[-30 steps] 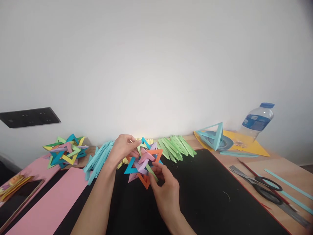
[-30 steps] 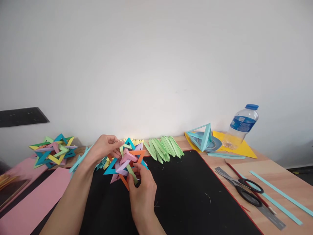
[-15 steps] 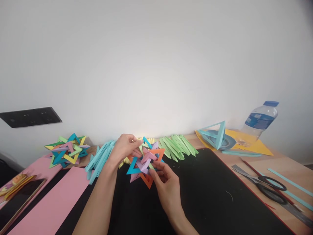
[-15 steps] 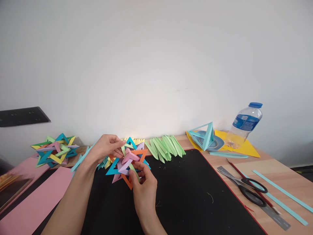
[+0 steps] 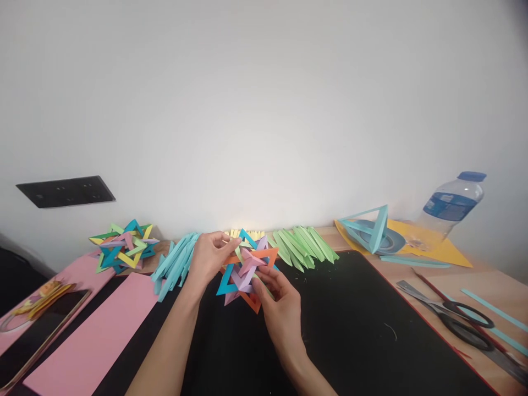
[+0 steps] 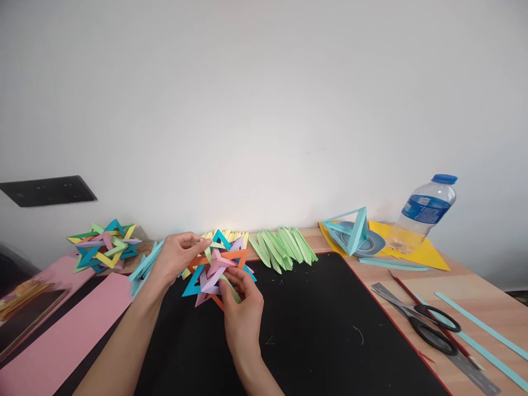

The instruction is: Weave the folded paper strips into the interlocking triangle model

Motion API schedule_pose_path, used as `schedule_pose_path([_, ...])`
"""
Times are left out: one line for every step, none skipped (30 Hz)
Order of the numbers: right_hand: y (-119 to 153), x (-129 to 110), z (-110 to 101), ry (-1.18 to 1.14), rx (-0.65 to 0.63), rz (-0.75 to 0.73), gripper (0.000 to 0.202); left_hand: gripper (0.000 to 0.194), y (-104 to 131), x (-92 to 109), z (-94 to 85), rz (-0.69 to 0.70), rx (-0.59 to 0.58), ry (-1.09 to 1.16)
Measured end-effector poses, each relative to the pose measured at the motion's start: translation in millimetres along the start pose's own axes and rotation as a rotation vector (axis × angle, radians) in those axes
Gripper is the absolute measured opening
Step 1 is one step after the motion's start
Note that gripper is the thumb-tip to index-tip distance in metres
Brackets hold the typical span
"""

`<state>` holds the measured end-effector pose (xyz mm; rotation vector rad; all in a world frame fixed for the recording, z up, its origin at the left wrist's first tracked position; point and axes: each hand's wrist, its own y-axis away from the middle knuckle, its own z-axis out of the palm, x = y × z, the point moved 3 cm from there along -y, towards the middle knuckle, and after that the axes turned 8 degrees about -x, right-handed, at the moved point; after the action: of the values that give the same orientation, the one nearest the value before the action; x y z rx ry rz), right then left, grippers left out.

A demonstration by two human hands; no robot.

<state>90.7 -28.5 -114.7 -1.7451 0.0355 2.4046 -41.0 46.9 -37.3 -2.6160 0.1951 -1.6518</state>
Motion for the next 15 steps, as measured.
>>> schedule_pose_path([0.2, -0.3, 1.0, -0.003, 0.001, -0.002, 0.032, 0.035, 3.2, -3.4, 1.6, 0.006, 0.029, 0.022])
schedule_pose_path([0.4, -0.1, 1.8, -0.009, 0.001, -0.004, 0.031, 0.037, 6.1, -6.6, 3.6, 0.012, 0.058, 0.048])
schedule_pose_path([0.5, 0.5, 2.4, -0.020, -0.002, -0.008, 0.031, 0.038, 8.7, -9.6, 6.0, 0.019, 0.086, 0.076])
schedule_pose_path([0.4, 1.5, 3.0, -0.037, -0.010, -0.012, 0.032, 0.039, 10.8, -12.3, 8.4, 0.028, 0.113, 0.105])
schedule_pose_path([0.0, 2.7, 3.4, -0.057, -0.020, -0.017, 0.032, 0.041, 12.1, -14.8, 11.0, 0.035, 0.131, 0.134])
schedule_pose_path([-0.6, 3.8, 3.5, -0.077, -0.032, -0.022, 0.033, 0.041, 12.9, -16.9, 13.4, 0.042, 0.143, 0.161])
schedule_pose_path([-1.4, 4.8, 3.4, -0.093, -0.042, -0.024, 0.034, 0.041, 13.1, -18.6, 15.5, 0.049, 0.152, 0.185])
schedule_pose_path([-2.4, 5.7, 3.0, -0.102, -0.049, -0.022, 0.035, 0.040, 13.0, -19.9, 17.3, 0.054, 0.156, 0.206])
schedule_pose_path([-3.5, 6.3, 2.4, -0.106, -0.055, -0.012, 0.035, 0.039, 12.6, -20.9, 18.6, 0.059, 0.158, 0.224])
schedule_pose_path([-4.5, 6.7, 1.7, -0.108, -0.059, 0.005, 0.036, 0.037, 12.2, -21.7, 19.6, 0.063, 0.159, 0.238])
schedule_pose_path([-5.3, 6.9, 1.0, -0.114, -0.060, 0.025, 0.037, 0.036, 11.7, -22.2, 20.2, 0.066, 0.160, 0.249])
schedule_pose_path([-5.9, 6.9, 0.3, -0.121, -0.058, 0.044, 0.038, 0.036, 11.4, -22.6, 20.5, 0.067, 0.163, 0.258])
schedule_pose_path([-6.2, 6.6, -0.4, -0.131, -0.050, 0.058, 0.039, 0.035, 11.2, -23.0, 20.6, 0.067, 0.167, 0.264])
schedule_pose_path([-6.2, 6.1, -1.4, -0.138, -0.035, 0.066, 0.040, 0.035, 11.1, -23.3, 20.4, 0.066, 0.174, 0.267])
schedule_pose_path([-6.0, 5.5, -2.6, -0.138, -0.012, 0.066, 0.040, 0.035, 11.2, -23.5, 20.0, 0.064, 0.182, 0.267])
